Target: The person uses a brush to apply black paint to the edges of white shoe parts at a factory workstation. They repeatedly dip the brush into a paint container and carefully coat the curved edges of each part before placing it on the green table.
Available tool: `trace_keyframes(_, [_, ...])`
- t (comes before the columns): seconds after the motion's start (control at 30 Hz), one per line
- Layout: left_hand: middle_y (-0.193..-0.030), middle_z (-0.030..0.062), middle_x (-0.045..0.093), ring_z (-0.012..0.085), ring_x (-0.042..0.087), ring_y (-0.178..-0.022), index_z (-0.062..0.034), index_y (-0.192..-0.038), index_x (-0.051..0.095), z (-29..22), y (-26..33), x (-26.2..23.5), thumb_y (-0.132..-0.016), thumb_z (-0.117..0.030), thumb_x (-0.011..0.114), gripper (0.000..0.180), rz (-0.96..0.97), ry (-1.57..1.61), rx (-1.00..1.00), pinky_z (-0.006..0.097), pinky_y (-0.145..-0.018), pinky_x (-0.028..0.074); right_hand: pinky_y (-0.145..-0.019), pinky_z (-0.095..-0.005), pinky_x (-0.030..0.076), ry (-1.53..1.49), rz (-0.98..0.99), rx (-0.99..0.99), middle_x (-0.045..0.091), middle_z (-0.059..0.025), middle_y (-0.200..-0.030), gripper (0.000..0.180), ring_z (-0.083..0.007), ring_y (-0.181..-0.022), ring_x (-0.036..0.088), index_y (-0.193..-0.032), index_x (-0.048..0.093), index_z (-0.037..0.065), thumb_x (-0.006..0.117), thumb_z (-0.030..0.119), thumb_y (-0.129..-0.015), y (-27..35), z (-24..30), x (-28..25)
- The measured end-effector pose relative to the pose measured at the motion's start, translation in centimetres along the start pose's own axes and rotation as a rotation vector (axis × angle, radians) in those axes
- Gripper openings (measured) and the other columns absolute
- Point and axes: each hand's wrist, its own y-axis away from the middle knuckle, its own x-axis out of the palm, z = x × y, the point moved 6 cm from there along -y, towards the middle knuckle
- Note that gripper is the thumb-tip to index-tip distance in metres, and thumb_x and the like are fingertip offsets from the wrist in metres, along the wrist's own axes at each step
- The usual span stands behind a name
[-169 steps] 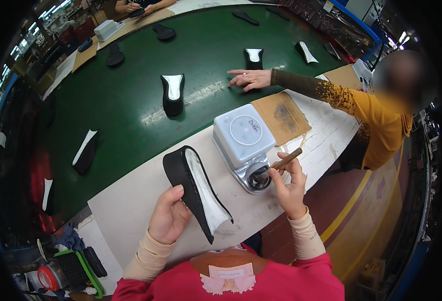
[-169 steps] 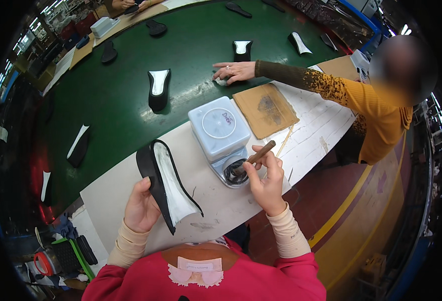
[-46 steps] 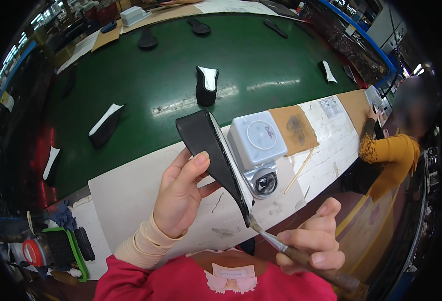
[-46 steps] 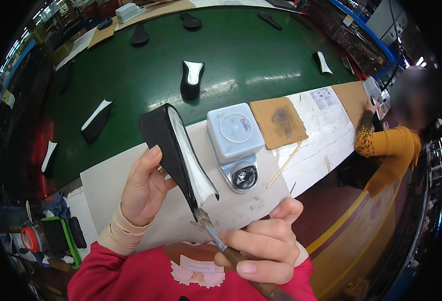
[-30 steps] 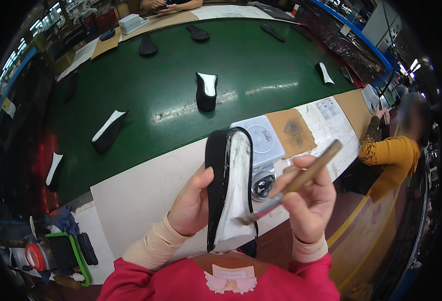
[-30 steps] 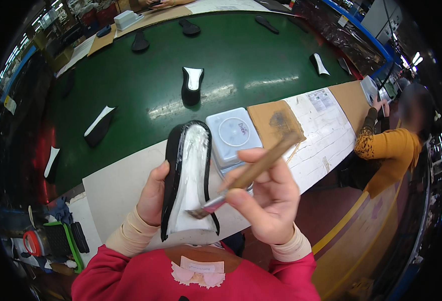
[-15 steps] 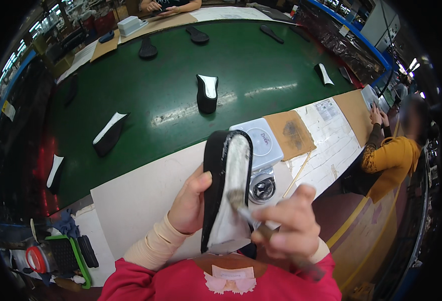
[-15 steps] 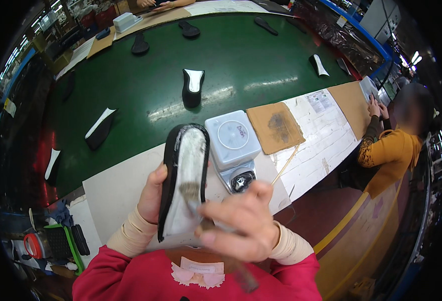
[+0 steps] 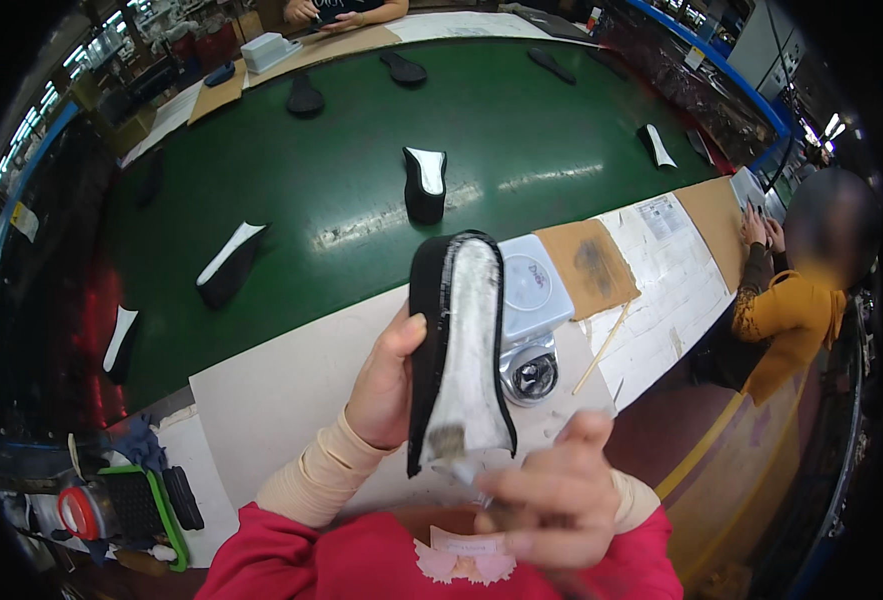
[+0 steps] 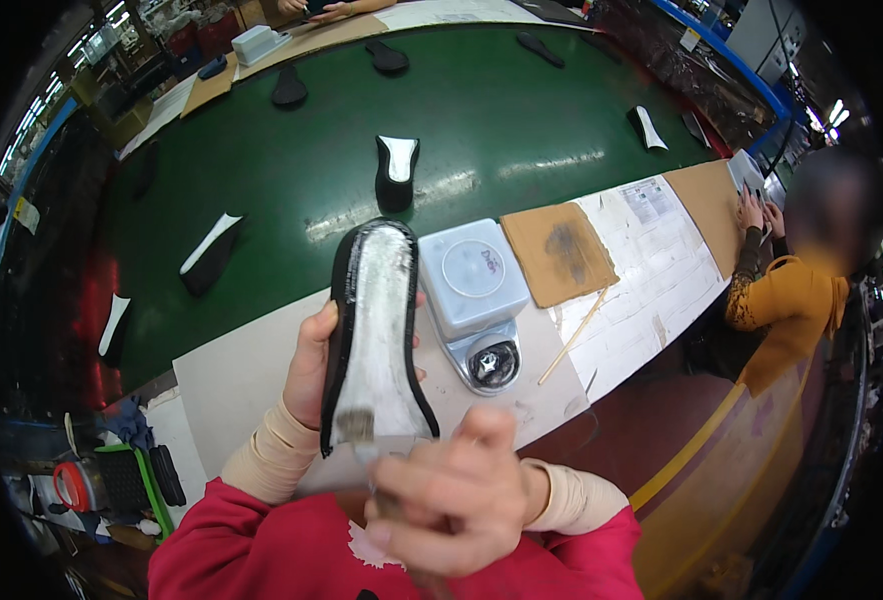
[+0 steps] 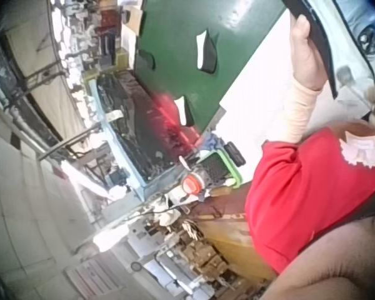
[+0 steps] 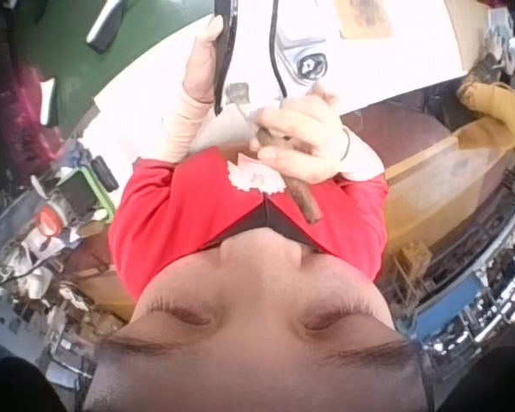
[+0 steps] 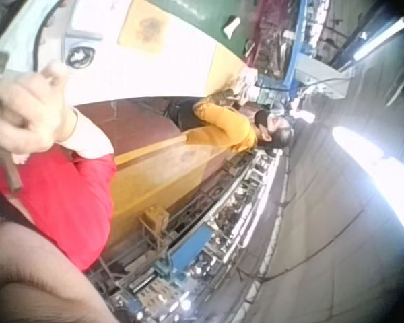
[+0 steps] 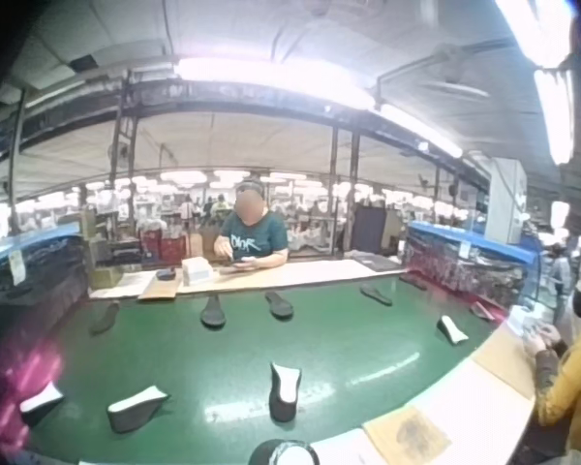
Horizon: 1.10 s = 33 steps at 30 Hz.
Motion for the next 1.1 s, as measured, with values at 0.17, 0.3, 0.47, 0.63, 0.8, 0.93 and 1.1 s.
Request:
trace_keyframes(0.17, [-0.127,0.0168,0.045,0.0234,0.056,-0.097,-0.0021,-0.135,0.031,-0.6,-0.6,-0.6,-0.089,-0.045,0.042,0.064,0.02,0.047,0.011,0.044,-0.079,0.054,-0.066,-0.0337,0.026,-0.03,-0.145,0.078,0.065,-0.0076,-0.088,0.04,-0.0131,-0.064,0.051,-0.102,0.053,0.017,0.072,0.006,-0.069,0.2,-0.3,-1.5])
trace_keyframes(0.3, [-0.126,0.0165,0.045,0.0236,0.055,-0.096,-0.0015,-0.134,0.033,-1.5,-2.5,-0.7,-0.089,-0.046,0.042,0.063,0.008,-0.014,0.095,0.043,-0.078,0.054,-0.068,-0.0351,0.028,-0.027,0.065,0.193,0.066,-0.0065,-0.088,0.046,-0.0142,-0.07,0.053,-0.105,0.052,0.016,0.075,0.006,-0.067,1.2,-1.6,-2.6])
trace_keyframes(0.47, [-0.119,0.0134,0.053,0.0243,0.055,-0.105,-0.001,-0.129,0.039,-5.7,-6.6,-1.1,-0.089,-0.024,0.047,0.047,0.041,0.028,0.274,0.038,-0.09,0.048,-0.072,-0.0314,0.037,-0.224,-0.304,0.515,0.063,-0.0115,-0.082,0.043,-0.0155,-0.071,0.054,-0.11,0.045,0.009,0.068,0.002,-0.074,4.8,-4.1,-5.8])
trace_keyframes(0.63, [-0.101,0.0072,0.059,0.02,0.06,-0.092,-0.0042,-0.116,0.047,-8.0,-13.9,-1.4,-0.078,0.002,0.057,0.04,-0.028,-0.256,0.353,0.037,-0.082,0.052,-0.067,-0.0233,0.038,-0.281,-0.812,0.83,0.059,-0.0123,-0.085,0.039,-0.0122,-0.073,0.052,-0.113,0.042,0.003,0.061,-0.001,-0.079,11.2,-6.5,-9.5])
trace_keyframes(0.8, [-0.092,0.0057,0.059,0.0173,0.062,-0.082,-0.0062,-0.101,0.049,-5.5,-22.5,-3.7,-0.071,0.007,0.066,0.037,-0.196,-0.198,0.327,0.032,-0.072,0.054,-0.067,-0.0224,0.039,-0.18,-0.967,0.883,0.058,-0.0099,-0.084,0.037,-0.0115,-0.074,0.052,-0.114,0.042,0.003,0.058,-0.002,-0.08,15.2,-6.5,-11.7])
trace_keyframes(0.93, [-0.094,0.0104,0.057,0.022,0.062,-0.082,-0.001,-0.102,0.044,-1.2,-27.1,-5.2,-0.069,0.01,0.066,0.041,-0.216,-0.167,0.326,0.031,-0.071,0.055,-0.066,-0.0214,0.038,-0.134,-1.034,0.923,0.058,-0.0082,-0.083,0.036,-0.0106,-0.073,0.052,-0.113,0.042,0.003,0.057,-0.003,-0.081,17.4,-6.5,-12.7])
trace_keyframes(1.1, [-0.1,0.0096,0.056,0.0219,0.057,-0.091,-0.0041,-0.105,0.05,3.1,-31.9,-6.1,-0.079,-0.008,0.065,0.03,-0.151,-0.149,0.066,0.038,-0.082,0.05,-0.064,-0.0206,0.037,-0.116,-1.054,0.976,0.057,-0.0075,-0.082,0.034,-0.0097,-0.071,0.05,-0.113,0.043,0.003,0.057,-0.002,-0.082,18.7,-6.6,-13.2])
